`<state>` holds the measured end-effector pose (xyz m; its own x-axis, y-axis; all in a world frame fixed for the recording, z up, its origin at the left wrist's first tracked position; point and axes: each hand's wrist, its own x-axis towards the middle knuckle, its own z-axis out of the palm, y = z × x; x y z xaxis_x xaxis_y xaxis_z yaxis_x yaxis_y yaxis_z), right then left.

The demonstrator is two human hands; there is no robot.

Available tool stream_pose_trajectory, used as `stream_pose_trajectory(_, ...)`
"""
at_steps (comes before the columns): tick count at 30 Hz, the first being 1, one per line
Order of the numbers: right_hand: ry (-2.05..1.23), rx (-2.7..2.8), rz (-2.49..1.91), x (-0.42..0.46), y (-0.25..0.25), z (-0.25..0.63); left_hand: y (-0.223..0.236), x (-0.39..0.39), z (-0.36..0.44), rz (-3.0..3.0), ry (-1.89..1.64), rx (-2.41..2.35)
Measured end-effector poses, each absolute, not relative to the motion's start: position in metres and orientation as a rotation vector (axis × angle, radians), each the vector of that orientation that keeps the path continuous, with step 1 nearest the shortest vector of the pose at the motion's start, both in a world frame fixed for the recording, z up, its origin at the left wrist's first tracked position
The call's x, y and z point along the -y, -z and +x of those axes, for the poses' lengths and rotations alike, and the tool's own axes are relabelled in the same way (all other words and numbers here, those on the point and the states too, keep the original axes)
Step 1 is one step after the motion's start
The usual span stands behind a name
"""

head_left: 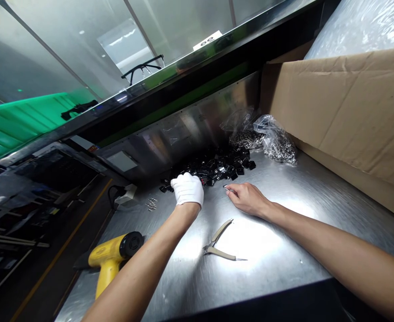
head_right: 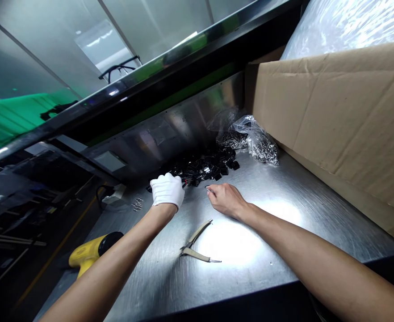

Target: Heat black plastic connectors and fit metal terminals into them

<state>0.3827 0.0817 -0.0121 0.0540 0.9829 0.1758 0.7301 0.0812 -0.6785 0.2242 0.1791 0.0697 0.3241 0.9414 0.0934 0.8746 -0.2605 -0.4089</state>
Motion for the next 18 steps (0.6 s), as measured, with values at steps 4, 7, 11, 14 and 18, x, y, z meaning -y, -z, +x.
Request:
stream_pose_trajectory(4,-0.483,1.768,-1.727,-0.080,0.011,0.382,-0.071,-0.178,0.217,-2.240,-0.214,1.668)
stream_pose_trajectory(7,-0.428,1.804,-1.772,-0.078,0.011,0.382,-0.071,-0.172,0.201,-2.277,-0.186,1.735)
stream_pose_trajectory(11,-0.335,1.854,-1.843,-0.079,0.013,0.386,-0.064,-0.146,0.170,-2.367,-0.090,1.873)
stream_pose_trajectory(14,-0.266,1.883,-1.885,-0.079,0.015,0.391,-0.054,-0.109,0.143,-2.478,0.060,1.990)
stream_pose_trajectory(18,-0.125,1.857,-1.872,-0.067,0.016,0.394,-0.048,-0.044,0.099,-2.710,0.817,2.214)
